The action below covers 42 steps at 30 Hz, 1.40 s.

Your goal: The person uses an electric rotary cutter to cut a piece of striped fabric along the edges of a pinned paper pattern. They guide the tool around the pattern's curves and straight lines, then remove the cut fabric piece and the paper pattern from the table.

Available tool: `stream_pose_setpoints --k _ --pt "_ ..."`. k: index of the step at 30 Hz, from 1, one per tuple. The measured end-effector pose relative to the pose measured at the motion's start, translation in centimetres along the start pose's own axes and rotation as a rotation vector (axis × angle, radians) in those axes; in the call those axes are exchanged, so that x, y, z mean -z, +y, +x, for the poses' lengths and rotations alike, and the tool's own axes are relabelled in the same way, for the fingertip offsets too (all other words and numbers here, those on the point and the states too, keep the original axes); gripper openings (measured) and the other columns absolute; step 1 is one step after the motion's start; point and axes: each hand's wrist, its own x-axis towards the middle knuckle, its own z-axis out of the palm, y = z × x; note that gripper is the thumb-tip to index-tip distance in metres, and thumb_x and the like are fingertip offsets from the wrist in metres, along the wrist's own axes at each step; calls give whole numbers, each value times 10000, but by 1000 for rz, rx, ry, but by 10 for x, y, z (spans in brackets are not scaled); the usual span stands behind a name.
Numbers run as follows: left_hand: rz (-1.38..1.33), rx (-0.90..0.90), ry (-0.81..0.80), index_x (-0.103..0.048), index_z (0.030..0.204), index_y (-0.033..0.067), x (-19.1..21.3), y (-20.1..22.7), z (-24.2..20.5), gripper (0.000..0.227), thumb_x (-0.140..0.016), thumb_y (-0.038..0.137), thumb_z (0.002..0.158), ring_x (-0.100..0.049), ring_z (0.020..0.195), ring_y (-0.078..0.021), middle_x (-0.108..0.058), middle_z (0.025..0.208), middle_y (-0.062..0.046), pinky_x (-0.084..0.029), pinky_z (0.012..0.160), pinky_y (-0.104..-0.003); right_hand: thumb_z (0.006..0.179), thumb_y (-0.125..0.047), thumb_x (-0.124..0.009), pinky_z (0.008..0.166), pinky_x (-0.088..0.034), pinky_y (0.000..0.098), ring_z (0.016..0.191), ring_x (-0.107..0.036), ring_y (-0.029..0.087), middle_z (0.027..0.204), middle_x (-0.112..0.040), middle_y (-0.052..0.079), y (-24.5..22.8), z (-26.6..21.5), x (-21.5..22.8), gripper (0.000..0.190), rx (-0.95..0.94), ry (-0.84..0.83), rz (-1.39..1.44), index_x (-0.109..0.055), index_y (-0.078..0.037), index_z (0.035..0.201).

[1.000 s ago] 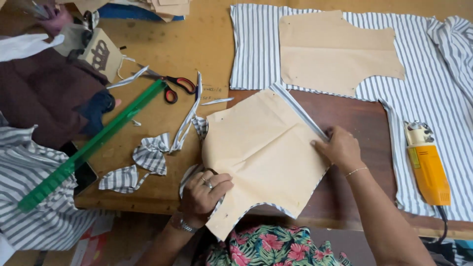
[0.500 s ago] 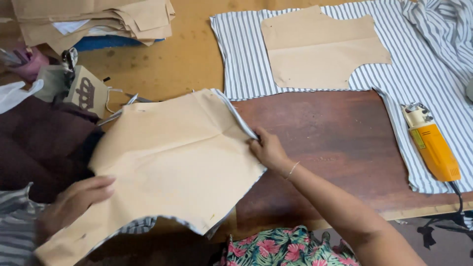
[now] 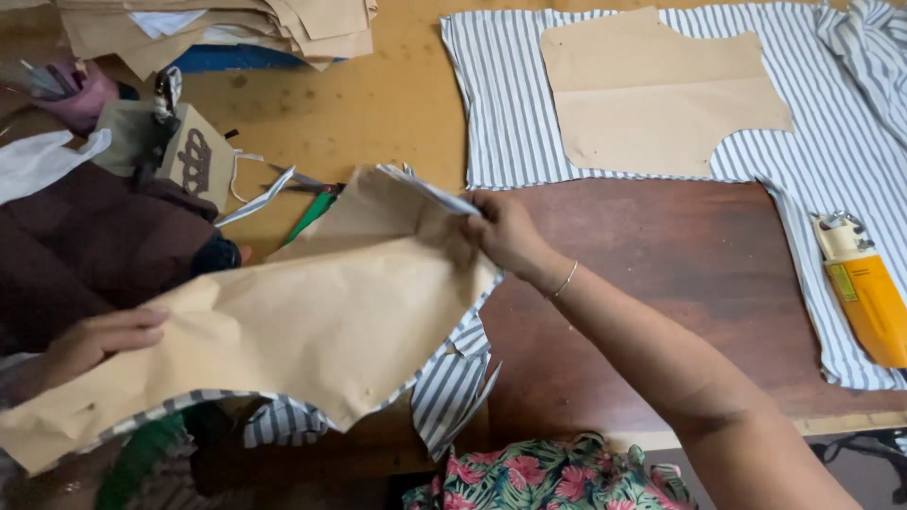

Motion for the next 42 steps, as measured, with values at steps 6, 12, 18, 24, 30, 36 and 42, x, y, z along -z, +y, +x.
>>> stream_pose_setpoints --k 6,12,18,24,30,36,42 --pt "-240 11 316 -637 1393 41 9 128 -76 455 -623 -42 946 -591 1158 -272 -650 1320 -166 -421 978 -377 896 -45 -474 782 -547 272 926 -623 143 964 -671 11 -69 33 35 317 123 189 147 -665 -132 1135" --pt "-60 -620 695 -553 1345 -62 -27 80 -27 391 -662 -90 971 -577 1298 -298 -590 1414 -250 -416 1155 -356 997 -260 -652 748 -574 244 913 -654 114 1082 -633 31 -8 70 19 553 61 37 539 -456 -179 1508" --pt "24 -857 983 -363 1494 15 -151 79 -79 526 -482 -63 987 -705 1119 -328 -649 1298 -270 -534 923 -389 1034 -244 -594 713 -546 329 916 -617 210 1118 -610 142 24 -29 -40 485 231 4 -105 -434 14 1412" --pt "418 -245 424 -277 1616 362 -294 72 -109 1057 -803 623 737 -632 1198 -463 -435 1560 -138 -463 988 -638 744 -307 -803 780 -571 397 881 -691 269 1162 -566 33 96 -105 -100 482 634 -128 -766 -654 -246 1198" --pt "610 -773 705 -625 1149 250 -450 82 -41 342 -757 197 838 -716 676 -262 -588 1126 -61 -570 457 -433 1021 -247 -650 823 -554 377 962 -717 307 1007 -692 76 74 -125 -86 136 204 -7 -176 -741 -161 1075" --pt "84 -1399 422 -655 1120 198 -476 142 -73 163 -543 123 1029 -732 912 -355 -571 1094 -74 -623 826 -432 1066 -352 -590 799 -536 479 966 -720 380 897 -758 177 73 -138 -54 211 -190 -26 -242 -724 -194 1109" --pt "131 -1361 650 -717 1064 145 -384 126 -47 106 -635 146 998 -732 1021 -225 -701 1131 -43 -605 871 -333 1050 -179 -703 625 -407 232 712 -522 85 766 -622 24 67 -135 -18 129 -140 281 142 -679 -72 982"
